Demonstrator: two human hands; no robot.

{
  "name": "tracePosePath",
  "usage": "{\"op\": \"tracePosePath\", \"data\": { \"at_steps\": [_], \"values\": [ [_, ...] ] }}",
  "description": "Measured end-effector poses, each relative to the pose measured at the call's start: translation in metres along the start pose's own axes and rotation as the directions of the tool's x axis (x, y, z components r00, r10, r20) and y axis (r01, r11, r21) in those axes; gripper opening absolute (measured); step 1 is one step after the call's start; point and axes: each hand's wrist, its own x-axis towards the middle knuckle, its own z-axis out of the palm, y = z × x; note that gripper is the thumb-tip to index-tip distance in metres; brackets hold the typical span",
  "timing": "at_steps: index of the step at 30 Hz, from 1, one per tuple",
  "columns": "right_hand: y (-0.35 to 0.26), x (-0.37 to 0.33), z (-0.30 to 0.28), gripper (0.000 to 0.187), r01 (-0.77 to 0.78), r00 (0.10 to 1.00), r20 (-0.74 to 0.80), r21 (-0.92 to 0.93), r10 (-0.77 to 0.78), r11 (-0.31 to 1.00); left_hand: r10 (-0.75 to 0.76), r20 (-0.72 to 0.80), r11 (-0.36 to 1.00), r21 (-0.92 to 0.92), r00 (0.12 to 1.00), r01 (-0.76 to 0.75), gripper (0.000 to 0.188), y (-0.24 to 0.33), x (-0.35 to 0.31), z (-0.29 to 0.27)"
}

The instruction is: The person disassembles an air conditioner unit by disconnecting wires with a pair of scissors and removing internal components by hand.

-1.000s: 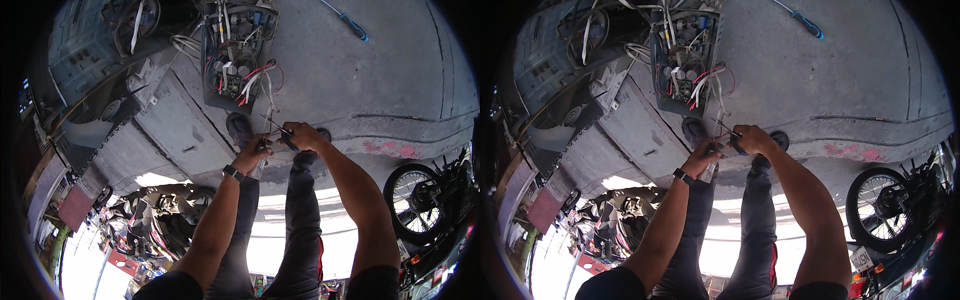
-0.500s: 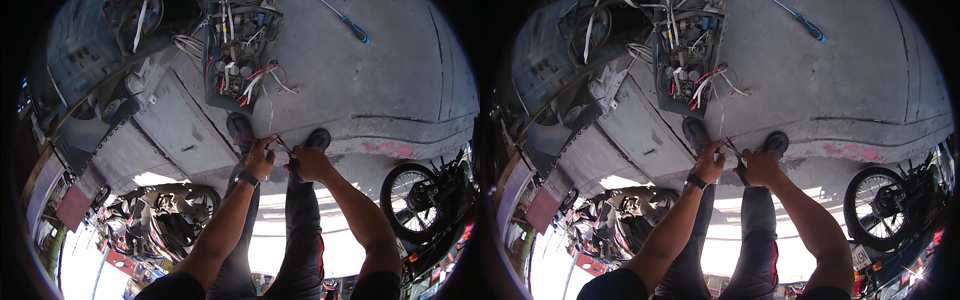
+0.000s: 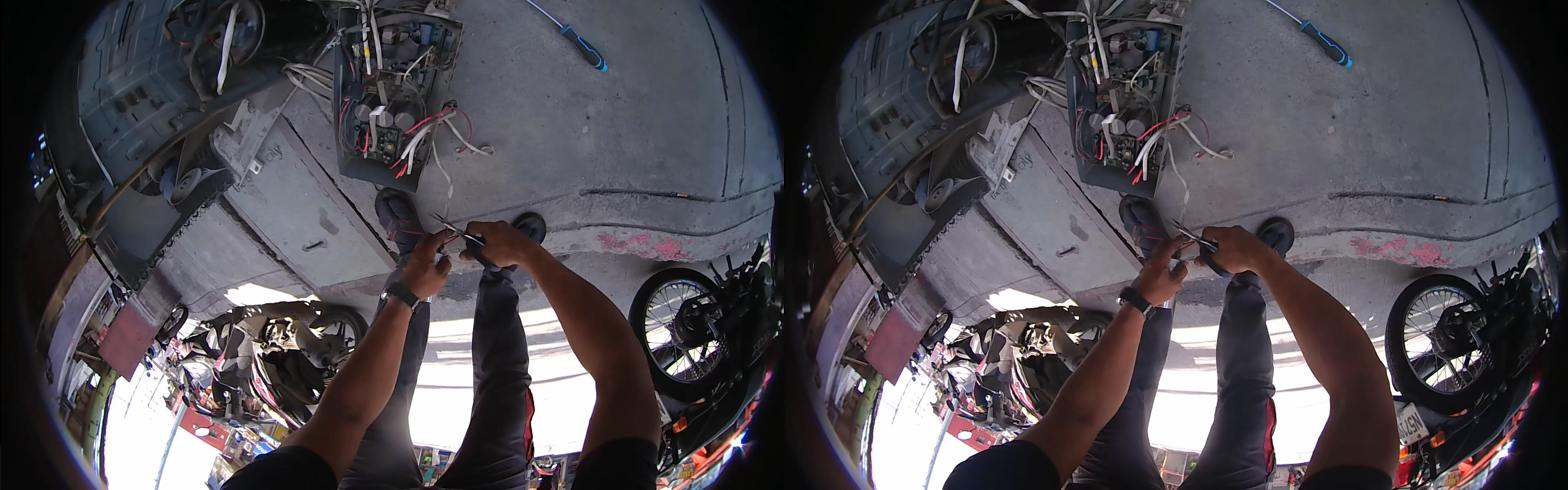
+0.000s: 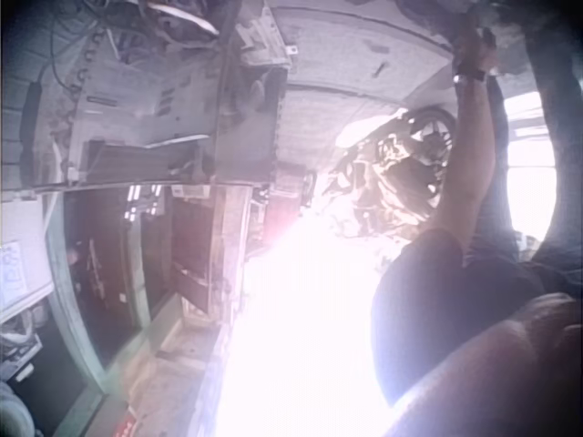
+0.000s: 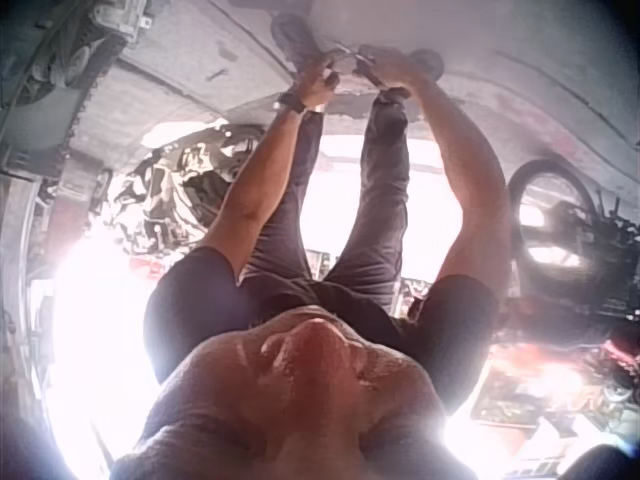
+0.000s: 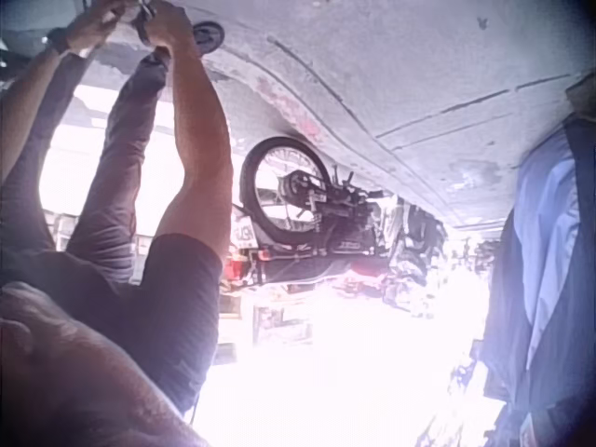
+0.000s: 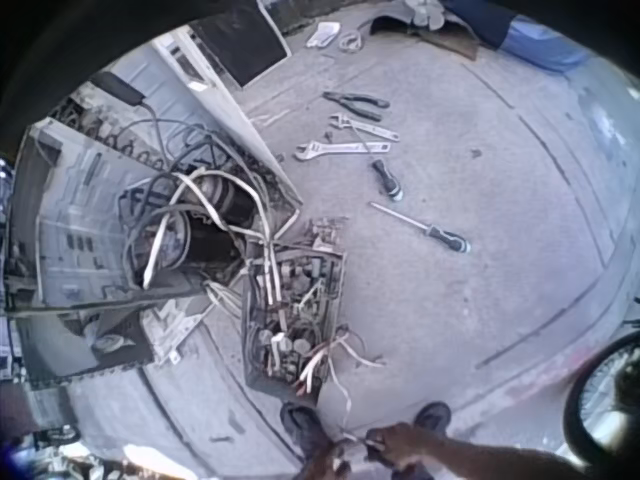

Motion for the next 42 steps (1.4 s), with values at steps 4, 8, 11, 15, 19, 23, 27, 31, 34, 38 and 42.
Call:
{"op": "tracePosePath", "data": {
  "at_steps": [4,8,11,15,19,23,27,31,34,38,42],
  "values": [
    [0.012,0.006,0.001,0.041,0.155,0.982,-0.087,-0.116,-0.166,0.981,0.072,-0.01,0.997,0.007,0.997,-0.072,0.051,-0.018,0.0,-0.013],
    [0.022,-0.001,-0.004,0.033,0.092,0.981,-0.151,-0.189,-0.121,0.978,0.101,0.086,0.99,0.086,0.991,-0.108,0.051,-0.004,0.018,-0.03],
    [0.026,-0.02,0.006,0.032,-0.034,0.972,-0.236,-0.165,-0.006,0.986,-0.041,-0.157,0.972,0.221,0.987,0.076,0.051,-0.034,0.015,-0.042],
    [0.056,-0.051,-0.005,0.036,-0.026,0.889,-0.448,0.159,0.095,0.987,0.11,-0.155,0.987,0.132,0.982,-0.09,0.052,-0.004,0.022,-0.021],
    [0.112,-0.054,-0.022,0.042,-0.086,0.565,-0.821,0.045,0.086,0.995,0.203,-0.118,0.959,-0.178,0.972,-0.222,0.057,0.071,0.081,0.044],
    [0.181,-0.036,-0.027,0.048,-0.142,0.317,-0.903,0.257,0.29,0.956,0.158,-0.216,0.924,-0.311,0.964,-0.221,0.061,0.124,0.194,0.09],
    [0.166,0.006,-0.027,0.054,-0.159,0.258,-0.944,0.168,0.205,0.973,0.194,-0.39,0.958,-0.121,0.9,-0.26,0.063,0.124,0.235,0.048],
    [0.197,-0.009,-0.059,0.054,-0.231,0.163,-0.952,0.218,0.259,0.948,0.393,-0.547,0.91,0.113,0.74,-0.399,0.059,0.153,0.19,-0.02],
    [0.177,0.013,-0.078,0.055,-0.176,0.168,-0.943,0.258,0.287,0.95,0.286,-0.782,0.958,0.246,0.553,-0.148,0.056,0.085,0.159,-0.123],
    [0.188,0.038,-0.082,0.057,-0.013,0.193,-0.964,0.184,0.183,0.983,0.076,-0.551,0.961,0.264,0.831,0.087,0.065,0.028,0.183,-0.199],
    [0.15,0.045,-0.073,0.056,0.108,0.224,-0.757,0.645,0.614,0.756,-0.039,-0.46,0.966,0.211,0.887,0.151,0.063,0.016,0.177,-0.204]
  ]
}}
